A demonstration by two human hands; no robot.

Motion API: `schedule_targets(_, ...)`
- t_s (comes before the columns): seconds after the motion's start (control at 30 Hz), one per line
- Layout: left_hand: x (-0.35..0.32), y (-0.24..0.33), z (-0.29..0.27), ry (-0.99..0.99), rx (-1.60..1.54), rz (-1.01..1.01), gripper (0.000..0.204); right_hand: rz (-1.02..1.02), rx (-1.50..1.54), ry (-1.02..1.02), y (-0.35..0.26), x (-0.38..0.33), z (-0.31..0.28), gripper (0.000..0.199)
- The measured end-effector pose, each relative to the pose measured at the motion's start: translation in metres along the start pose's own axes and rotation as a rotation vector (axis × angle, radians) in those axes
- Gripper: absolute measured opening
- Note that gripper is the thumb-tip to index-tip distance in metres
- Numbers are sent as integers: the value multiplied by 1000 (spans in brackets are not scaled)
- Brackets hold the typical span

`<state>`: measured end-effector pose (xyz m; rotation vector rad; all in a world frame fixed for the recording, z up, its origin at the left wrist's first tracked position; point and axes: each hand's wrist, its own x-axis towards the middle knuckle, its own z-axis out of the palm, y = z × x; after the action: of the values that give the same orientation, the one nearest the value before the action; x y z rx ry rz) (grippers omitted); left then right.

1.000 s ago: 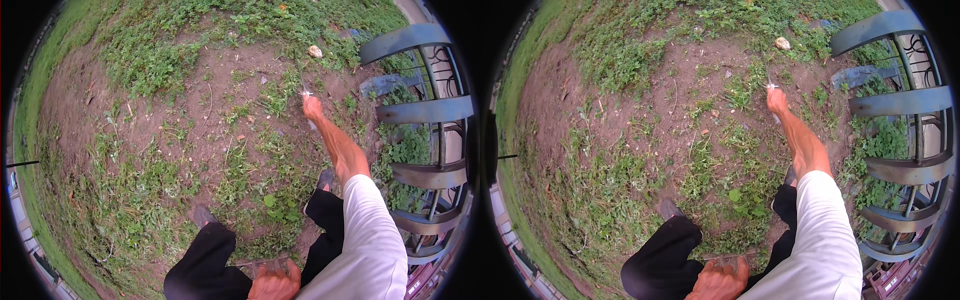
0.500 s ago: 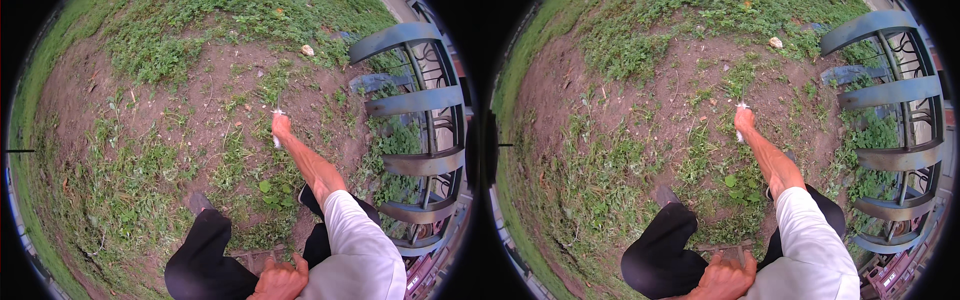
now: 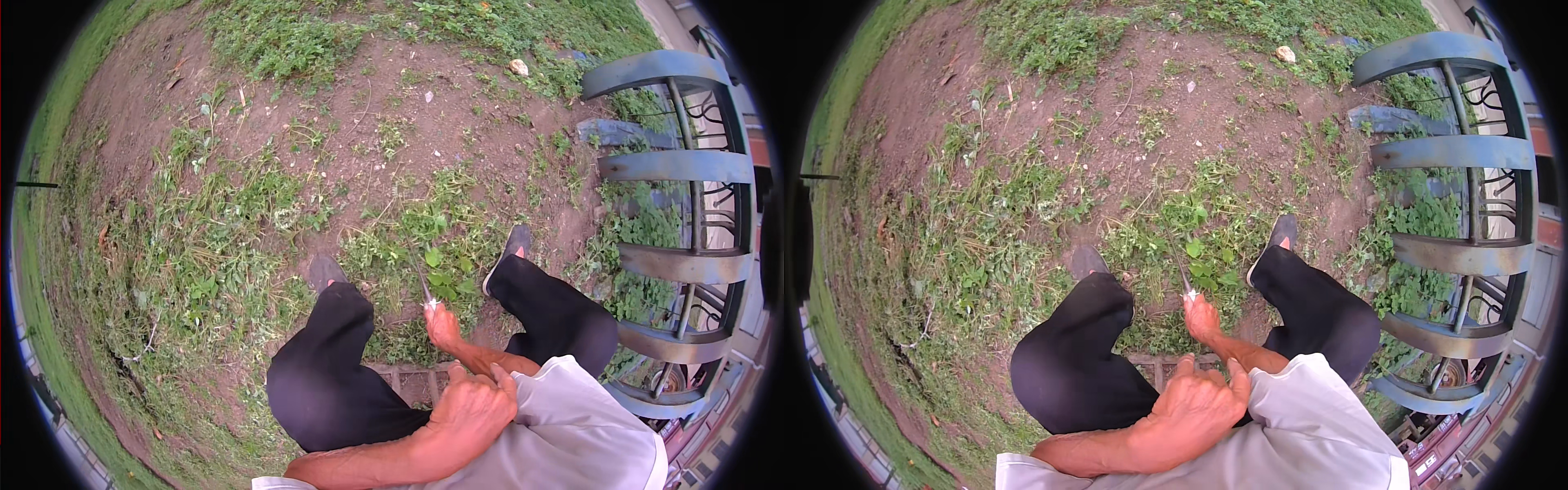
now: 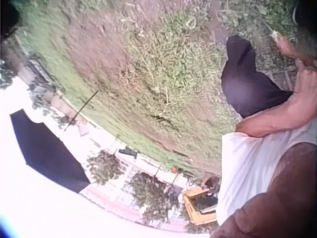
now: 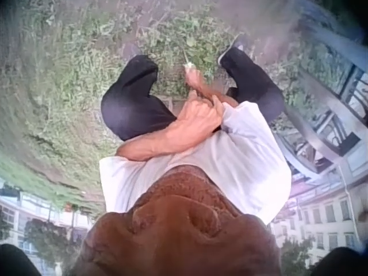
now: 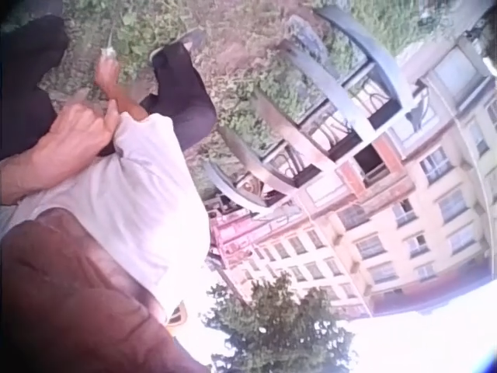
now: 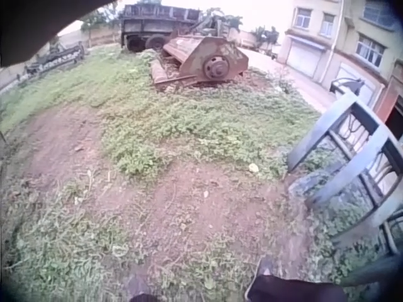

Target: The recorder is sitting on a stool and using a sickle to cut weeds and grass from the ground.

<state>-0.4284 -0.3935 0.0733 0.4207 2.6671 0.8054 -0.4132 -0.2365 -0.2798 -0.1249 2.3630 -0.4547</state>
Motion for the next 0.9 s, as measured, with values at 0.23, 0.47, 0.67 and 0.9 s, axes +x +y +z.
schedule_targets(0.23,-27,14,19,46,75,7,36,-148,-91,95,13,44,-38,53)
schedule_targets(0.47,-32,7,35,110,108,-77,32,478,424,352,-12,66,-64,54)
schedule_targets(0.67,-31,12,34,97,83,-80,31,269,301,393,-8,148,-99,55)
schedule_targets(0.9,-21,6,18,-32,98,-113,33,256,507,341,-80,254,-139,53)
